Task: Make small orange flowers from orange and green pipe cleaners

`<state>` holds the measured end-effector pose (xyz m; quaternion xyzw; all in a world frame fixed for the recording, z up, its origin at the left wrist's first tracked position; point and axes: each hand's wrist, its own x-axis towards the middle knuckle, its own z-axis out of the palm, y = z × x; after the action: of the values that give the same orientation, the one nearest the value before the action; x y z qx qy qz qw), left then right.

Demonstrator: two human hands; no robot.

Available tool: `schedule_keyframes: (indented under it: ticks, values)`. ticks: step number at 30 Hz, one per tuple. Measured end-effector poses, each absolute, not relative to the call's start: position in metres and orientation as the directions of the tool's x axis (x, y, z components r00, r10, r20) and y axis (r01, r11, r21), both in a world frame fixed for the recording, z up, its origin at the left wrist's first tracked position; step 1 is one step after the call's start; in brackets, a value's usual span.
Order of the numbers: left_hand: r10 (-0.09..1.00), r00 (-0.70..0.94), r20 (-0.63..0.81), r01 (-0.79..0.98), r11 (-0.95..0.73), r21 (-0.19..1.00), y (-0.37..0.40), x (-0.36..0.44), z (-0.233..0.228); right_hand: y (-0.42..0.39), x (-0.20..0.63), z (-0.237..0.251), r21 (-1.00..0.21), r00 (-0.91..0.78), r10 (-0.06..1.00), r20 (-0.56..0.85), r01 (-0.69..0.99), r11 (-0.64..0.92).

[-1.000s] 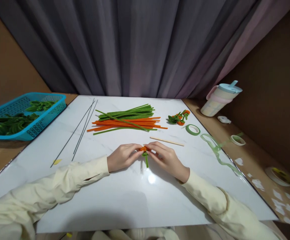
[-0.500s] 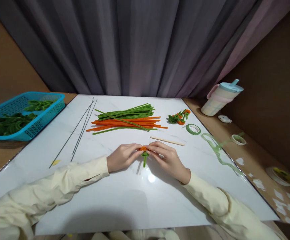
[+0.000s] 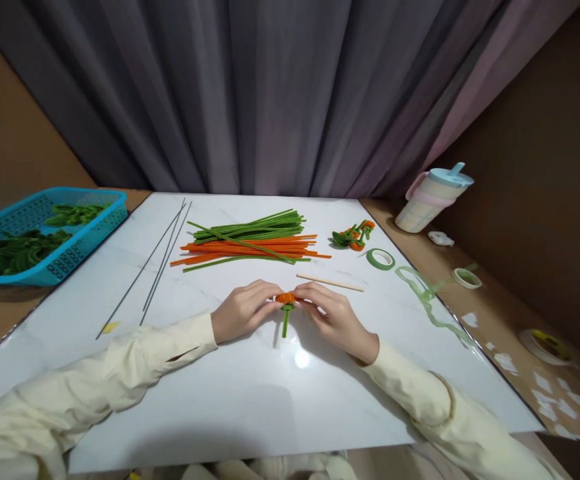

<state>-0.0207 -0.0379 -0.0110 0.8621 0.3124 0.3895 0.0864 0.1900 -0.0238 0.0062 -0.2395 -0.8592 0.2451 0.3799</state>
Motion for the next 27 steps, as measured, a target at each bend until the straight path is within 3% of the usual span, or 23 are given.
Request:
schedule_keyframes:
  ticks: [8,16,18,23,27]
  values:
    - [0.563,0.509,0.651,0.426,-0.822,0.377,-0.04,-0.021,-0.012,-0.025,0.191,0.0,-0.519,-0.664,0.524,0.534,0.232,0.823]
    - [0.603,0.495,0.626,0.327,-0.796,0.509,-0.043,-0.021,-0.015,-0.03,0.19,0.001,-0.356,-0.718,0.458,0.525,0.304,0.884]
    - [0.599,0.494,0.63,0.317,-0.799,0.511,-0.043,-0.02,-0.015,-0.03,0.191,0.001,-0.373,-0.716,0.467,0.52,0.301,0.877]
    - [0.598,0.493,0.632,0.322,-0.8,0.506,-0.041,-0.018,-0.012,-0.023,0.188,0.0,-0.586,-0.66,0.589,0.466,0.268,0.765]
    - [0.631,0.466,0.62,0.35,-0.775,0.526,-0.04,-0.016,-0.012,-0.014,0.19,0.026,-0.608,-0.626,0.637,0.449,0.308,0.732]
